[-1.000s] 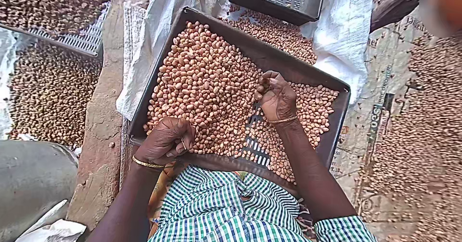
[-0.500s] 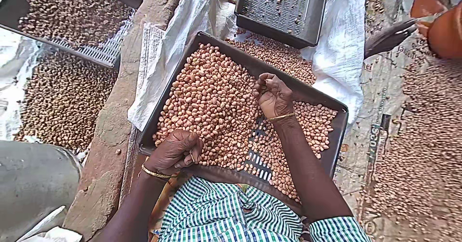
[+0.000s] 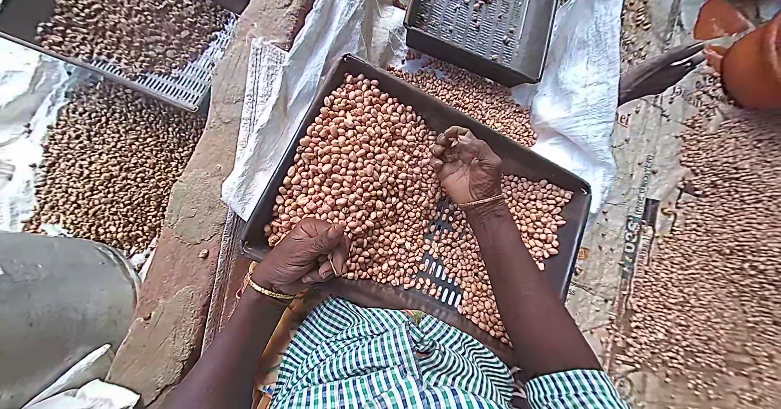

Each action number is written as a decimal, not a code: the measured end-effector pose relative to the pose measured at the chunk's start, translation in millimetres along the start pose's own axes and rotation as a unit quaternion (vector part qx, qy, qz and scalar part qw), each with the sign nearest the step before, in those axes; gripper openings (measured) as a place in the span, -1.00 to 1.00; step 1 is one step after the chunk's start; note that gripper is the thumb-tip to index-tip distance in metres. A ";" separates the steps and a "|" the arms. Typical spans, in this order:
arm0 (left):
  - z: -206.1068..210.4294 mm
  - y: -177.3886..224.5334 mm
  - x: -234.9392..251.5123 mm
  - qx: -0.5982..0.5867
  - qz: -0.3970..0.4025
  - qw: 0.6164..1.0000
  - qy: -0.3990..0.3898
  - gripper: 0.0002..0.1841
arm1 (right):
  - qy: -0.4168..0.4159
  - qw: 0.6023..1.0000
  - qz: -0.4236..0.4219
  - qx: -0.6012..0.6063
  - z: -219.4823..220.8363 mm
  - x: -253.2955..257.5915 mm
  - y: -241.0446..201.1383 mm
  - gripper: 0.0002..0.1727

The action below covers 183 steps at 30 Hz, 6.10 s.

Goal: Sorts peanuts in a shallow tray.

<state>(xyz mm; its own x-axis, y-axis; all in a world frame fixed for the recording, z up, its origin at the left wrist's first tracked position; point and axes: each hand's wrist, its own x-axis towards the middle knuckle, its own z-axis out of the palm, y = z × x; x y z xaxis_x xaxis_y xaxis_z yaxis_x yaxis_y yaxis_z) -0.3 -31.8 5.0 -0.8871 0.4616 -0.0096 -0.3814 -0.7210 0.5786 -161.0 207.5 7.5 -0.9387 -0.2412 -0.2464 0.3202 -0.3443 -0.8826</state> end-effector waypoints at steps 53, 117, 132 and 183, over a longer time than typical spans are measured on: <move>1.9 1.6 -1.8 0.021 -0.005 1.000 0.017 -0.61 | -0.021 0.780 -0.160 -0.605 16.5 -56.4 21.4 -0.75; 3.4 4.8 2.2 0.038 0.010 0.994 0.099 -0.45 | 0.086 0.955 0.061 -0.278 -65.9 -126.3 10.2 -0.70; 6.9 3.6 3.4 0.033 0.027 0.994 0.103 -0.41 | -0.108 0.834 -0.129 -0.526 -0.1 -122.6 49.0 -0.92; 3.1 4.0 -1.7 0.046 -0.026 0.994 0.099 -0.51 | -0.042 0.907 -0.031 -0.419 -40.7 -148.6 20.8 -0.90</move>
<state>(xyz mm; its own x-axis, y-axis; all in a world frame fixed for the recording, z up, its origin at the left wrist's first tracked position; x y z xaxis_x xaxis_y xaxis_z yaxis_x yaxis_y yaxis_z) 0.5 -33.9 9.9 -0.9037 0.3797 -0.1978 -0.4117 -0.6440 0.6448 -20.0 273.2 9.5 -0.9273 -0.3253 -0.1852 0.0242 0.4415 -0.8969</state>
